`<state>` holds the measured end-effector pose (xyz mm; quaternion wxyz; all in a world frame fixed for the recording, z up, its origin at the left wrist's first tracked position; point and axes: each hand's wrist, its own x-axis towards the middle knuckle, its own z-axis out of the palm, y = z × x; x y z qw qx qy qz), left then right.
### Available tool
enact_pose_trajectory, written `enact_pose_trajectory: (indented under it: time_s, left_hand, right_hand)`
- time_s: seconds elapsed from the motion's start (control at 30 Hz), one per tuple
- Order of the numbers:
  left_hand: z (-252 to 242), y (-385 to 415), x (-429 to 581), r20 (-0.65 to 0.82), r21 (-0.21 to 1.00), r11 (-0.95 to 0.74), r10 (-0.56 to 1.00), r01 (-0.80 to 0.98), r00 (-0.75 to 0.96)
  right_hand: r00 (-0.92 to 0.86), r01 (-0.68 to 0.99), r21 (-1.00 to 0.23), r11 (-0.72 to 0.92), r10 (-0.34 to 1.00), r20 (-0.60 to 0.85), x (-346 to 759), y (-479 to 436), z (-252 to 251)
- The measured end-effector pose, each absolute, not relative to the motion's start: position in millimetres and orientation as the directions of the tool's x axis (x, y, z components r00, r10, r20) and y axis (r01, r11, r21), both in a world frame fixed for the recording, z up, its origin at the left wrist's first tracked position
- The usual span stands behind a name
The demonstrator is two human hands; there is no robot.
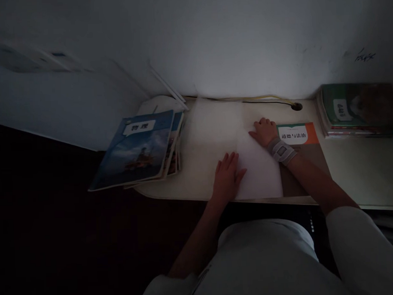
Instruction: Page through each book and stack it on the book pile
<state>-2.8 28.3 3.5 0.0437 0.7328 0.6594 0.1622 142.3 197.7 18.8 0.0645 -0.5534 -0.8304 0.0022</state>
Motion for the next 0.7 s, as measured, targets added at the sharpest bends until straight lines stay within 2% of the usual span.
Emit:
enact_pose_trajectory:
  time_s: [0.1,0.23,0.3,0.37,0.7]
  left_hand:
    - [21.0,20.5,17.3,0.170,0.226,-0.249,0.962,0.942,0.214]
    - [38.7,12.4,59.1,0.148,0.151,-0.574,0.818,0.805,0.555]
    - [41.4,11.8,73.9,0.158,0.106,-0.672,0.739,0.733,0.655]
    - [40.1,12.7,79.9,0.162,0.064,-0.713,0.698,0.698,0.697]
    - [9.2,4.2,60.1,0.147,0.029,-0.682,0.726,0.731,0.671]
  right_hand:
    - [-0.326,0.934,-0.116,0.338,0.939,0.112,143.4,201.3,18.3]
    - [-0.378,0.850,-0.363,0.381,0.922,0.083,162.7,219.6,24.4]
    - [-0.400,0.783,-0.481,0.395,0.911,0.098,174.8,228.3,26.2]
    - [-0.362,0.769,-0.530,0.359,0.927,0.103,182.9,232.8,25.1]
    - [-0.265,0.874,-0.393,0.285,0.958,0.106,164.6,223.6,12.0]
